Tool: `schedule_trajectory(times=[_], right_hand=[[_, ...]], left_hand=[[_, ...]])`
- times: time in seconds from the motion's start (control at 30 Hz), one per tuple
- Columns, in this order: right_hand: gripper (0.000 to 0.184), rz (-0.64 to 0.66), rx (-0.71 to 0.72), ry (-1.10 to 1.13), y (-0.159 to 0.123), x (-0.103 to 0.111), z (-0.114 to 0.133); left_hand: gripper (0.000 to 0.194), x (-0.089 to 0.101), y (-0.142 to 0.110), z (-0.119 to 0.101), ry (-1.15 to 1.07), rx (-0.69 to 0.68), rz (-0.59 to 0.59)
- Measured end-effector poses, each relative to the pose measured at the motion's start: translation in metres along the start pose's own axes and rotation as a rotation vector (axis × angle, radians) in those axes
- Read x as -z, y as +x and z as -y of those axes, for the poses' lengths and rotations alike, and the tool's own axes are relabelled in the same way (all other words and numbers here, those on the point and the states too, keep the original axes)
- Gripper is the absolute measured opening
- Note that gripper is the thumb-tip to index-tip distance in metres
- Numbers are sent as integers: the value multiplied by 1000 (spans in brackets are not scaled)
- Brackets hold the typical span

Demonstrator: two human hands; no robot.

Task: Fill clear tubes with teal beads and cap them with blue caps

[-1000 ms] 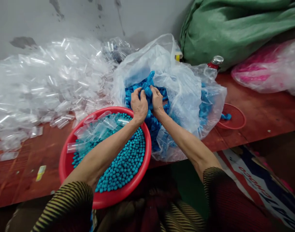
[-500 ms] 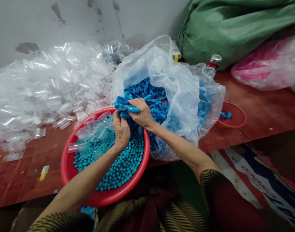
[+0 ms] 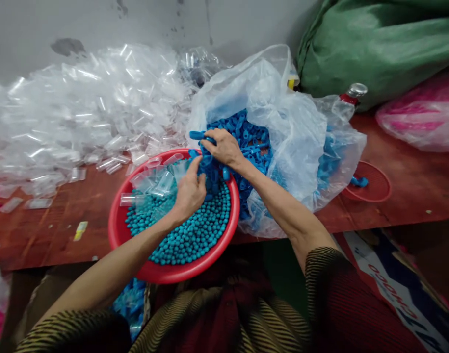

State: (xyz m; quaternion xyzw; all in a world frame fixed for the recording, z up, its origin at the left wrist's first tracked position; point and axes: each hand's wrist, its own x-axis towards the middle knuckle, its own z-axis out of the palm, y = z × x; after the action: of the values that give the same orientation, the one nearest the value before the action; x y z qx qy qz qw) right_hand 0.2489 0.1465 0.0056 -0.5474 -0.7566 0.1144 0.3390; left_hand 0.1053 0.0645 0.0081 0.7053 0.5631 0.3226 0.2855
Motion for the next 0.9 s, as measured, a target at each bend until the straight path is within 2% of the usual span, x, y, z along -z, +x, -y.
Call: schedule_trajectory(times=[0.07, 0.17, 0.23, 0.3, 0.33, 0.4, 0.47, 0.53, 0.6, 0.67, 0.73, 0.77, 0.9], right_hand=[[27, -45, -27, 86, 2, -1, -7], [26, -93, -80, 178, 4, -2, -18], [25, -62, -156, 187, 5, 1, -27], [24, -13, -243, 107, 6, 7, -34], [25, -5, -271, 38, 5, 11, -35], [34, -74, -276, -77, -1, 22, -30], [38, -130, -249, -110, -15, 32, -15], [34, -128, -177, -109, -35, 39, 9], [28, -15, -18, -69, -58, 36, 37], [24, 230, 122, -109, -78, 24, 62], [19, 474, 210, -272, -92, 6, 81], [18, 542, 232, -365, -96, -3, 87], [19, 625, 276, -566, -100, -27, 95]], left_hand=[[49, 3, -3, 0, -21, 20, 21], [48, 9, -2, 4, -272, 235, 71], [48, 13, 1, 5, -473, 364, 124], [48, 18, 4, 2, -586, 416, 179], [48, 22, 4, 1, -591, 413, 193], [44, 31, 3, -1, -516, 344, 172], [37, 46, -3, 2, -381, 207, 77], [31, 65, -15, 12, -247, 85, -59], [28, 84, -32, 29, -119, 49, -153], [29, 99, -52, 46, 46, 76, -142], [31, 106, -69, 59, 263, 110, -49], [34, 107, -76, 63, 375, 127, 10], [44, 99, -85, 63, 701, 186, 208]])
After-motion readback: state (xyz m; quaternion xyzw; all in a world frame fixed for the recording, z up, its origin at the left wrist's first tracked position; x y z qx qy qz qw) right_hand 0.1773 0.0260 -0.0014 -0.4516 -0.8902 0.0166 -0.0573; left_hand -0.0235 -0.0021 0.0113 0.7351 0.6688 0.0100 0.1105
